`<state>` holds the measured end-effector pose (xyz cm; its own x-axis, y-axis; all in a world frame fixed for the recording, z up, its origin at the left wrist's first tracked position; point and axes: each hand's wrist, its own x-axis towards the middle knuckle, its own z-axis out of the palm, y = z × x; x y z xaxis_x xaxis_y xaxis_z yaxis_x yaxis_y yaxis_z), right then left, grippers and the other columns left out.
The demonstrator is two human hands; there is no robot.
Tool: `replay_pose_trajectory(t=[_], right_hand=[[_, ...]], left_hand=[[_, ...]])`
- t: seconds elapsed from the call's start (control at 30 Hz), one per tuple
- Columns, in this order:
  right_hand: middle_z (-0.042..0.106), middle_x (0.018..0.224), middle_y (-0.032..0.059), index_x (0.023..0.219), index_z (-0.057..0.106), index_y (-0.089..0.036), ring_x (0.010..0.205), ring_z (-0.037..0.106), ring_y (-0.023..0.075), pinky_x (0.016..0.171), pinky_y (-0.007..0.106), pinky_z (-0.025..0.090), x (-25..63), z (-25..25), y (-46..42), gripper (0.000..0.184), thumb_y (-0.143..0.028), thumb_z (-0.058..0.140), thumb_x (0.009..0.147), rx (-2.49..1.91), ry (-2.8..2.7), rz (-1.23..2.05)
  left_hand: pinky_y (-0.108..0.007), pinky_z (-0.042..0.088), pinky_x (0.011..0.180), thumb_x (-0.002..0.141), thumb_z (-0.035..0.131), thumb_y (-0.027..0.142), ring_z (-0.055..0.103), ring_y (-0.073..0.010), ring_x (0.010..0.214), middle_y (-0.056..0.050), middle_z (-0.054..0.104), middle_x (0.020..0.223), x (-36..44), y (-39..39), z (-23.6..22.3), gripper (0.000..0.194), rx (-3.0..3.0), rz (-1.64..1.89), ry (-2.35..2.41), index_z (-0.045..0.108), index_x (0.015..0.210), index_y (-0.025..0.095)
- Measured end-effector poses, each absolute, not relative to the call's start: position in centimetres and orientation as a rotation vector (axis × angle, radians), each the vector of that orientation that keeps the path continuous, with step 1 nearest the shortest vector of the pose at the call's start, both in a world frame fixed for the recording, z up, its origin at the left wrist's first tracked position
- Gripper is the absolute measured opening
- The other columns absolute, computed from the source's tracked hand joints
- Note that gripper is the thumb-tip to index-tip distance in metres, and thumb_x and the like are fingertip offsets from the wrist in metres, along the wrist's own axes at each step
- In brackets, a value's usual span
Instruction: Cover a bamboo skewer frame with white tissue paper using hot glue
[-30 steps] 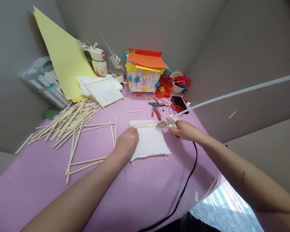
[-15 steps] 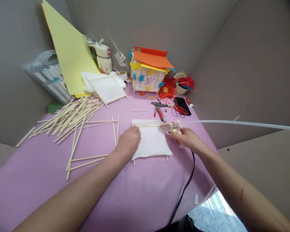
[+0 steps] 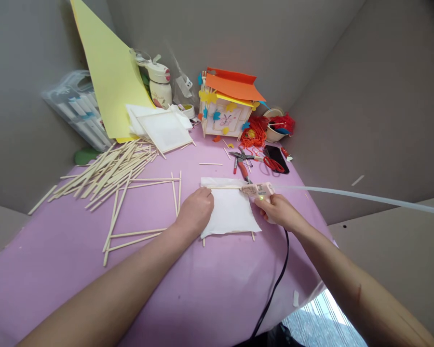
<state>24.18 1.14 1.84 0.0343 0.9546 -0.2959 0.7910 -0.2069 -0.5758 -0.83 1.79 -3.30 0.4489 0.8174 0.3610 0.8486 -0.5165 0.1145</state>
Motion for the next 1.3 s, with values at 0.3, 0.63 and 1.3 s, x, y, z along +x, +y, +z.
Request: replay_pose_trajectory(t=[0.3,0.63,1.3], right_hand=[[0.062,0.05,0.0041,0.05,0.058,-0.018,0.048,0.057,0.0139,0.055,0.024,0.042,24.6,1.8,1.0,0.051,-0.05,0.045,0.088,-2.042,-1.935,0.879],[0.062,0.05,0.0037,0.049,0.057,-0.018,0.05,0.057,0.0144,0.056,0.025,0.041,24.6,2.0,0.9,0.052,-0.049,0.044,0.088,-2.057,-1.958,0.831],[0.064,0.051,0.004,0.049,0.059,-0.018,0.052,0.059,0.0146,0.06,0.023,0.042,22.9,2.7,1.2,0.049,-0.046,0.045,0.086,-2.012,-2.023,0.857]], left_hand=[[-0.033,0.049,0.081,0.092,0.041,0.006,0.059,-0.0209,0.088,-0.009,0.063,0.087,-0.9,1.7,-3.2,0.027,-2.618,-0.565,-1.501,0.064,0.08,0.012],[-0.032,0.049,0.082,0.09,0.042,0.004,0.059,-0.0215,0.089,-0.01,0.063,0.088,-0.8,1.7,-2.9,0.025,-2.627,-0.481,-1.509,0.064,0.081,0.011],[-0.033,0.049,0.084,0.088,0.045,0.004,0.058,-0.023,0.09,-0.011,0.063,0.09,-0.8,1.5,-2.7,0.022,-2.652,-0.439,-1.495,0.065,0.081,0.01]])
